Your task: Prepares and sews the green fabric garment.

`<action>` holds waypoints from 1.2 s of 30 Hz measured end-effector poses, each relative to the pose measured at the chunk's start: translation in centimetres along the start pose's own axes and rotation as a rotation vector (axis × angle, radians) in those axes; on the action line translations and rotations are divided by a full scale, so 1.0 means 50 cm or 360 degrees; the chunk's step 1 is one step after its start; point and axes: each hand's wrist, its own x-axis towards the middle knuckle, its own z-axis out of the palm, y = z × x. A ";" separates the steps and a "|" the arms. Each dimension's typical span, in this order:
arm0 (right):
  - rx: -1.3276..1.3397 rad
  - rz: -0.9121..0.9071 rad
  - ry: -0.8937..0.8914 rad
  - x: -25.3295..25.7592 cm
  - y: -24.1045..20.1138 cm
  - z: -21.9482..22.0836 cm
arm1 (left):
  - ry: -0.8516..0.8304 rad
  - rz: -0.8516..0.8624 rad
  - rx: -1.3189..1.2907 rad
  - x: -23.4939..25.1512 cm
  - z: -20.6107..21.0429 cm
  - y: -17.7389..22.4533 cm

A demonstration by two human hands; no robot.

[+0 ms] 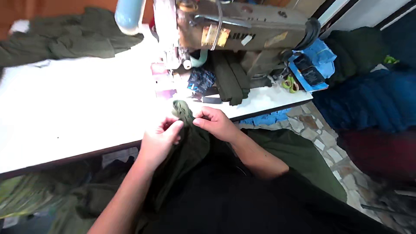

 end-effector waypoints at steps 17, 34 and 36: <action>-0.0068 -0.0079 0.0099 -0.024 -0.028 0.034 | 0.0151 0.0655 0.0608 -0.026 0.033 -0.040; -0.0016 0.0108 0.0248 -0.029 -0.025 0.054 | 0.0369 0.1086 0.1158 -0.004 0.066 -0.054; -0.0025 0.0141 0.0275 -0.031 -0.024 0.056 | 0.0403 0.1117 0.1192 -0.002 0.072 -0.059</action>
